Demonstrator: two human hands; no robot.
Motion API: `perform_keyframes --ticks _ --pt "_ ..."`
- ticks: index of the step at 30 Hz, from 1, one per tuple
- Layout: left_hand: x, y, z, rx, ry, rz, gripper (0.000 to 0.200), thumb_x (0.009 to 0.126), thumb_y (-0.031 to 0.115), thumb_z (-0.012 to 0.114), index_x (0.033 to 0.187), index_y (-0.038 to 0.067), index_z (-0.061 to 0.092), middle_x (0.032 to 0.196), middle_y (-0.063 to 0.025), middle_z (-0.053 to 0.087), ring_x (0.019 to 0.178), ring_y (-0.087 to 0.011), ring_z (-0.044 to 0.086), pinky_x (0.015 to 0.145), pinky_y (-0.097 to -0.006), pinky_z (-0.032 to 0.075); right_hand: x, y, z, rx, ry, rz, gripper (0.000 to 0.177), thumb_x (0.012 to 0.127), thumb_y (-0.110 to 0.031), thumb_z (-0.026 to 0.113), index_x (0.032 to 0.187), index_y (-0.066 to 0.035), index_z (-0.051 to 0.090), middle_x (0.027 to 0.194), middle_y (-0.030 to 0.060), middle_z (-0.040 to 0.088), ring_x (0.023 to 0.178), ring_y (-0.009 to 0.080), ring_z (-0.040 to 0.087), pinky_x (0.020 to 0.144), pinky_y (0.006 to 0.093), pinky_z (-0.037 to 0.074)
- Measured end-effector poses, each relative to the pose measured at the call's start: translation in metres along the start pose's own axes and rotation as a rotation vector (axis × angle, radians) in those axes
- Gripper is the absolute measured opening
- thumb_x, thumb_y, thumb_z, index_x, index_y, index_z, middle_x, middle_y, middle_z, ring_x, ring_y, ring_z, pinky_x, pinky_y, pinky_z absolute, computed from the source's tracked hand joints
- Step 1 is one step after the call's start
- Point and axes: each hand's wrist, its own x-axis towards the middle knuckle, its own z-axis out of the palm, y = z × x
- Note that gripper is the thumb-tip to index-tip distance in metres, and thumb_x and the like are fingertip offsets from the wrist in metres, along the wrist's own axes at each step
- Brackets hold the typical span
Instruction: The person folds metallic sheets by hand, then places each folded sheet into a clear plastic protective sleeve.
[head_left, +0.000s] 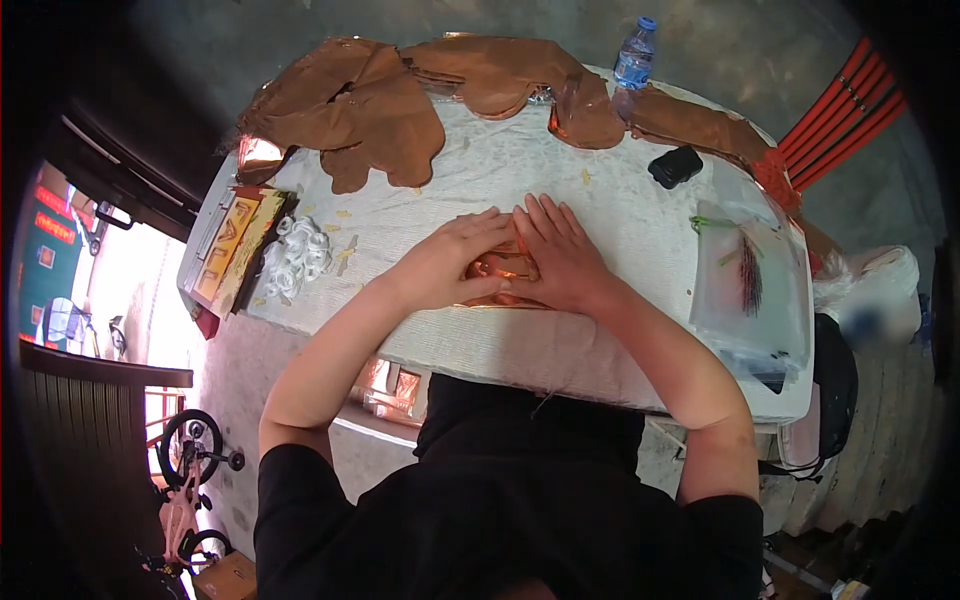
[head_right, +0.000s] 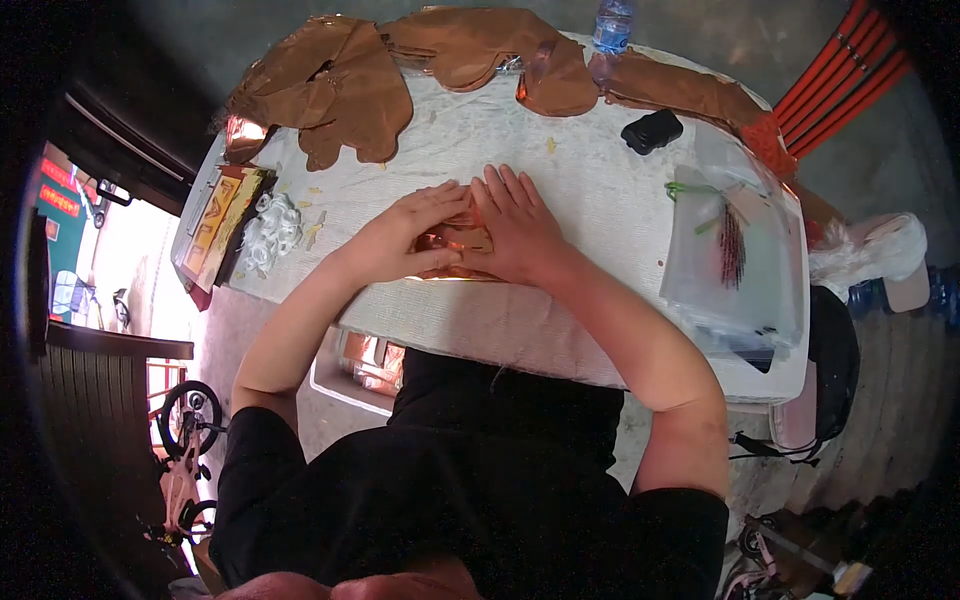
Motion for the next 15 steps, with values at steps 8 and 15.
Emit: perform_keyframes --ticks 8,15 --pt "0.0015 0.0106 -0.0058 -0.092 -0.025 0.045 0.051 0.065 0.021 0.080 0.108 0.001 0.060 0.121 -0.0204 0.056 0.121 -0.0371 0.047 0.098 -0.0430 0.040 0.0006 0.0040 0.0065 -0.002 0.023 -0.002 0.074 0.092 -0.053 0.040 0.141 0.000 0.027 0.148 0.0214 0.023 0.139 0.0346 0.017 0.114 0.0449 0.011" --pt "0.0032 0.0062 -0.0015 0.018 -0.057 0.089 0.046 0.065 0.023 0.081 0.101 0.001 0.064 0.121 -0.0206 0.057 0.117 -0.0366 0.050 0.097 -0.0426 0.041 -0.0011 0.0026 0.0022 0.022 0.012 -0.007 0.072 0.094 -0.053 0.033 0.142 0.000 0.027 0.149 0.0211 0.022 0.140 0.0337 0.017 0.114 0.0446 0.011"
